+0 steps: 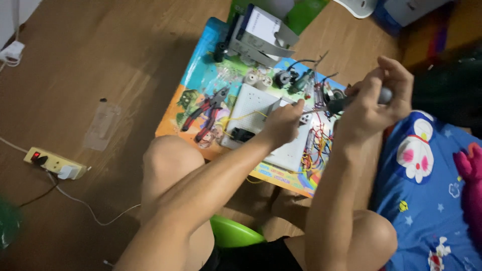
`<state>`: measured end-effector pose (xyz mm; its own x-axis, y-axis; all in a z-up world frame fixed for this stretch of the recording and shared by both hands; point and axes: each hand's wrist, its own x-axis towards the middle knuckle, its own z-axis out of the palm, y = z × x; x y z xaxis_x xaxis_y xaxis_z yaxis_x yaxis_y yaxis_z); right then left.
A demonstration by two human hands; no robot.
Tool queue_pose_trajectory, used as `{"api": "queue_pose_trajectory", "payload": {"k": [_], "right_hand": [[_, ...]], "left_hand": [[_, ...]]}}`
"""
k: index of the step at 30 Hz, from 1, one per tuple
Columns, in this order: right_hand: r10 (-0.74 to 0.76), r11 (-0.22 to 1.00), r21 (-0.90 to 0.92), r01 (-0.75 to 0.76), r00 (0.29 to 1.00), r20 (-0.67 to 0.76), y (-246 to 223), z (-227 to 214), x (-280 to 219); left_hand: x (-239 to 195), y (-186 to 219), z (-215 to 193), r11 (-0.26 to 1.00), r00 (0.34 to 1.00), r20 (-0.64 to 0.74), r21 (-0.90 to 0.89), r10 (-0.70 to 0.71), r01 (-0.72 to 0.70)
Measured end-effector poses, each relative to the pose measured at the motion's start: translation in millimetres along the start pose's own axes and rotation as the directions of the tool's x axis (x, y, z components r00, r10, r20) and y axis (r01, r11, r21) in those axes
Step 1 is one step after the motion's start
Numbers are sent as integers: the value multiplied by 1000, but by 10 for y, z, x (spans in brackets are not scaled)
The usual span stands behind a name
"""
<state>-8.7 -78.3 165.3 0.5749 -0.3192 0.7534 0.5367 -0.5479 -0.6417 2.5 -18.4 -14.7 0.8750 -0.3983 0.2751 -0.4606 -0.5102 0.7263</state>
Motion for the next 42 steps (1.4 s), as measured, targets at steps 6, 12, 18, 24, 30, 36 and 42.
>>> {"api": "queue_pose_trajectory", "payload": {"k": [6, 12, 18, 24, 30, 36, 42], "right_hand": [[-43, 997, -68, 43, 999, -1, -87, 124, -68], [134, 955, 142, -259, 810, 571, -123, -237, 325], [224, 969, 23, -245, 919, 325, 27, -321, 276], [68, 989, 137, -60, 996, -56, 170, -10, 105], [44, 998, -18, -52, 950, -309, 235, 164, 114], [214, 943, 210, -260, 952, 217, 241, -89, 275], [143, 817, 324, -477, 712, 687, 531, -431, 421]], "left_hand": [[109, -127, 44, 987, 970, 185, 61, -160, 151], [33, -209, 73, 995, 998, -17, 77, 65, -64], [69, 12, -190, 992, 978, 169, 41, -125, 120], [101, 36, -140, 968, 941, 231, 20, -249, 251], [77, 12, -154, 984, 972, 151, 9, -178, 179], [107, -11, -96, 985, 989, 101, 145, -110, 95], [88, 30, -188, 988, 988, 96, 115, -117, 106]]}}
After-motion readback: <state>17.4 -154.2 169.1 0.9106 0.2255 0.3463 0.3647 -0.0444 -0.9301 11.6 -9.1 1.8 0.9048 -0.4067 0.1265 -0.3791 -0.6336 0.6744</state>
